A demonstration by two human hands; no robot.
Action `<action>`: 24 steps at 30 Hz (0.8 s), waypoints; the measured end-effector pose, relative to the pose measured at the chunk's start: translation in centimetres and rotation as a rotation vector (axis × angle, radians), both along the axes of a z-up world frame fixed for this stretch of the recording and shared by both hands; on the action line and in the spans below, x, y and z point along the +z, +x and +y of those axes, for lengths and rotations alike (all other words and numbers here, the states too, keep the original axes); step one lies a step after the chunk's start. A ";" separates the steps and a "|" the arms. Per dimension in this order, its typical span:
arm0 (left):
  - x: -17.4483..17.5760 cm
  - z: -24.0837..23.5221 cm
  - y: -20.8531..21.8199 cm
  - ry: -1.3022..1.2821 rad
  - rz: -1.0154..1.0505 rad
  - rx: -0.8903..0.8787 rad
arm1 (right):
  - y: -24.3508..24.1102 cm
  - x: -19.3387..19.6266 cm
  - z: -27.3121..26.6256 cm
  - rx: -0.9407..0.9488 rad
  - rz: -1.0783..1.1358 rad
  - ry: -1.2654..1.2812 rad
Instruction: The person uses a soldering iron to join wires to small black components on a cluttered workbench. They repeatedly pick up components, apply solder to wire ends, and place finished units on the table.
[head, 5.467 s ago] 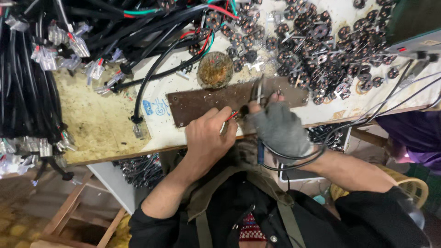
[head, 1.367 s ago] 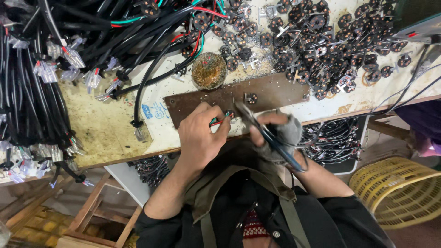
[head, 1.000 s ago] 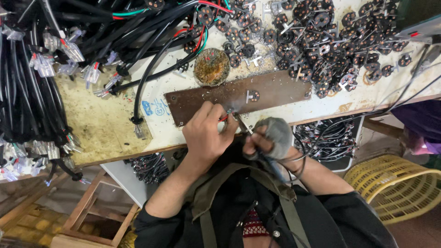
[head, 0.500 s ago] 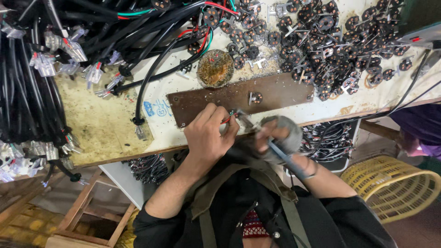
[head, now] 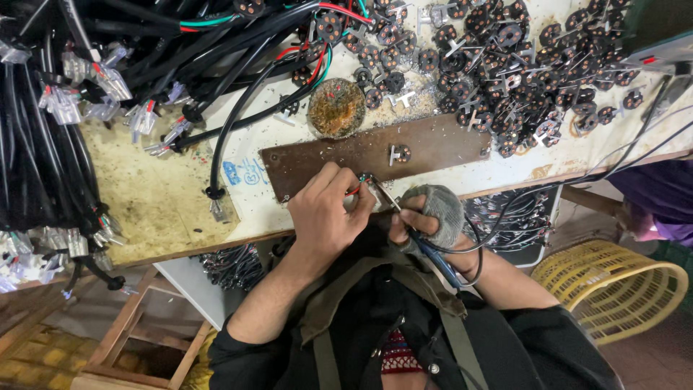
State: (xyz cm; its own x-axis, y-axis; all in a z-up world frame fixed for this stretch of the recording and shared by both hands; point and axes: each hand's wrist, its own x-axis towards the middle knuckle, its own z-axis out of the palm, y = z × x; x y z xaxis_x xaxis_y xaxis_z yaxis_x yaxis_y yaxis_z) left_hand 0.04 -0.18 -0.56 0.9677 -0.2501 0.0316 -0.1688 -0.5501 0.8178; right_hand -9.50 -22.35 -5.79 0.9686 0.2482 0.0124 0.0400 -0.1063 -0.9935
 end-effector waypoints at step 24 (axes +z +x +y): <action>-0.1 0.3 -0.3 -0.007 -0.012 -0.002 | -0.9 -3.2 -0.6 -0.192 0.804 0.933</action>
State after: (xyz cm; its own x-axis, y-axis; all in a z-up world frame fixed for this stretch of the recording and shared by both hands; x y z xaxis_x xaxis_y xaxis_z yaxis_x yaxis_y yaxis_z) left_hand -0.24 0.15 -0.62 0.9668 -0.2518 0.0445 -0.1795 -0.5444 0.8194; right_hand -10.45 -22.95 -9.04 0.8027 0.3174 -0.5049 -0.5522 0.7153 -0.4283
